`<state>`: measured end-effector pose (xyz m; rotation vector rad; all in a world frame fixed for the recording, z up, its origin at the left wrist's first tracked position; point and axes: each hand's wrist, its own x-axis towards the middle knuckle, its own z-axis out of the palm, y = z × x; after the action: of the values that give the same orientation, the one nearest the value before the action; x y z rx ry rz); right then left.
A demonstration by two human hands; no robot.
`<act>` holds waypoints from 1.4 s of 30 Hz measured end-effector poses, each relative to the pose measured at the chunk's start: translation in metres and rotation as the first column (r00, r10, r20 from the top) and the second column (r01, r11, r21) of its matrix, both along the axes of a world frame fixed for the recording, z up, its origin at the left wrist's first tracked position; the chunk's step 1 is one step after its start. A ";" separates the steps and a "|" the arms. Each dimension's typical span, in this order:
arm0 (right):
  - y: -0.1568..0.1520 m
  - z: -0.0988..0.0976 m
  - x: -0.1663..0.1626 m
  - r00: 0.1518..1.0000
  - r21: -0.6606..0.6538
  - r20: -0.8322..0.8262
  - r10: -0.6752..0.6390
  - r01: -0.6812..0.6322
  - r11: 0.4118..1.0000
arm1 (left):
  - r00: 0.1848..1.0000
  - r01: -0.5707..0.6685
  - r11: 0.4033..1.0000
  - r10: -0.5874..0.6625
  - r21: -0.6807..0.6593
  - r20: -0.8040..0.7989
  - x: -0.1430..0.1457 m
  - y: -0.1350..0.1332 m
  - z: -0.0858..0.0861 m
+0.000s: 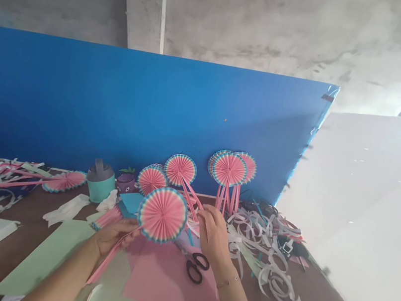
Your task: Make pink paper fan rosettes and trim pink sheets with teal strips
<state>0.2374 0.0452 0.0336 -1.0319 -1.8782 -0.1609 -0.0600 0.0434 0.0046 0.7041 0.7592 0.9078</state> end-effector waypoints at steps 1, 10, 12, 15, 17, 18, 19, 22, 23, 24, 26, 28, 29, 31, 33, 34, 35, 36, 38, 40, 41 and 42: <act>0.001 -0.001 -0.001 0.999 -0.014 -0.050 -0.003 0.002 1.000 | 0.998 -0.045 0.999 0.045 0.010 0.036 0.005 -0.001 0.002; -0.030 -0.010 -0.062 0.946 -0.581 -0.294 0.135 -0.289 0.761 | 0.950 -0.242 0.969 0.225 0.053 0.216 0.048 -0.013 0.008; -0.039 -0.011 -0.074 0.917 -0.608 -0.339 0.210 -0.384 0.695 | 0.947 -0.256 0.963 0.233 0.082 0.219 0.051 -0.014 0.007; -0.050 -0.014 -0.085 0.926 -0.601 -0.283 0.249 -0.374 0.707 | 0.947 -0.268 0.958 0.242 0.100 0.212 0.054 -0.015 0.007; -0.055 -0.017 -0.090 0.960 -0.583 -0.179 0.216 -0.281 0.762 | 0.945 -0.273 0.957 0.248 0.099 0.215 0.058 -0.017 0.009; -0.056 -0.019 -0.092 0.971 -0.567 -0.133 0.199 -0.239 0.788 | 0.943 -0.278 0.956 0.253 0.096 0.217 0.060 -0.018 0.011; -0.057 -0.022 -0.093 0.977 -0.550 -0.104 0.188 -0.214 0.807 | 0.941 -0.283 0.955 0.258 0.091 0.220 0.062 -0.020 0.013; -0.057 -0.032 -0.096 0.985 -0.536 -0.052 0.167 -0.169 0.827 | 0.936 -0.291 0.952 0.262 0.097 0.235 0.071 -0.028 0.021; -0.056 -0.036 -0.097 0.988 -0.528 -0.021 0.154 -0.142 0.837 | 0.935 -0.293 0.949 0.260 0.114 0.240 0.073 -0.031 0.023; -0.055 -0.040 -0.097 0.990 -0.515 0.017 0.141 -0.113 0.850 | 0.935 -0.302 0.944 0.266 0.133 0.235 0.076 -0.033 0.024; -0.053 -0.048 -0.098 0.987 -0.472 0.102 0.125 -0.062 0.879 | 0.938 -0.321 0.931 0.288 0.174 0.192 0.079 -0.036 0.026; -0.052 -0.052 -0.098 0.979 -0.442 0.158 0.132 -0.049 0.896 | 0.941 -0.335 0.919 0.313 0.209 0.130 0.080 -0.037 0.024; -0.052 -0.053 -0.098 0.975 -0.437 0.177 0.137 -0.047 0.898 | 0.942 -0.334 0.917 0.316 0.218 0.111 0.080 -0.037 0.023; -0.052 -0.051 -0.099 0.969 -0.441 0.202 0.140 -0.038 0.897 | 0.947 -0.320 0.921 0.300 0.224 0.118 0.079 -0.036 0.020; -0.053 -0.047 -0.100 0.967 -0.464 0.216 0.137 -0.022 0.886 | 0.949 -0.304 0.925 0.273 0.228 0.158 0.079 -0.035 0.017; -0.053 -0.045 -0.100 0.966 -0.482 0.219 0.135 -0.013 0.876 | 0.949 -0.299 0.925 0.263 0.234 0.173 0.078 -0.034 0.016; -0.054 -0.043 -0.101 0.966 -0.502 0.219 0.134 -0.006 0.865 | 0.949 -0.298 0.924 0.259 0.241 0.182 0.078 -0.033 0.016; -0.054 -0.041 -0.101 0.968 -0.518 0.216 0.129 0.001 0.856 | 0.948 -0.299 0.922 0.258 0.246 0.185 0.078 -0.033 0.016; -0.055 -0.038 -0.101 0.974 -0.539 0.193 0.121 0.002 0.843 | 0.945 -0.304 0.921 0.260 0.245 0.198 0.077 -0.031 0.017; -0.056 -0.035 -0.100 0.980 -0.542 0.153 0.124 -0.021 0.840 | 0.939 -0.306 0.925 0.254 0.225 0.230 0.075 -0.030 0.018; -0.057 -0.033 -0.099 0.983 -0.544 0.133 0.130 -0.037 0.838 | 0.935 -0.307 0.927 0.252 0.214 0.250 0.074 -0.030 0.019; -0.058 -0.031 -0.099 0.983 -0.549 0.117 0.139 -0.052 0.834 | 0.928 -0.317 0.925 0.258 0.210 0.268 0.073 -0.029 0.020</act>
<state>0.1387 -0.0130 0.0028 -1.3262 -2.1717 0.3932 0.0132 0.0142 0.0246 0.6976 0.5478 1.3510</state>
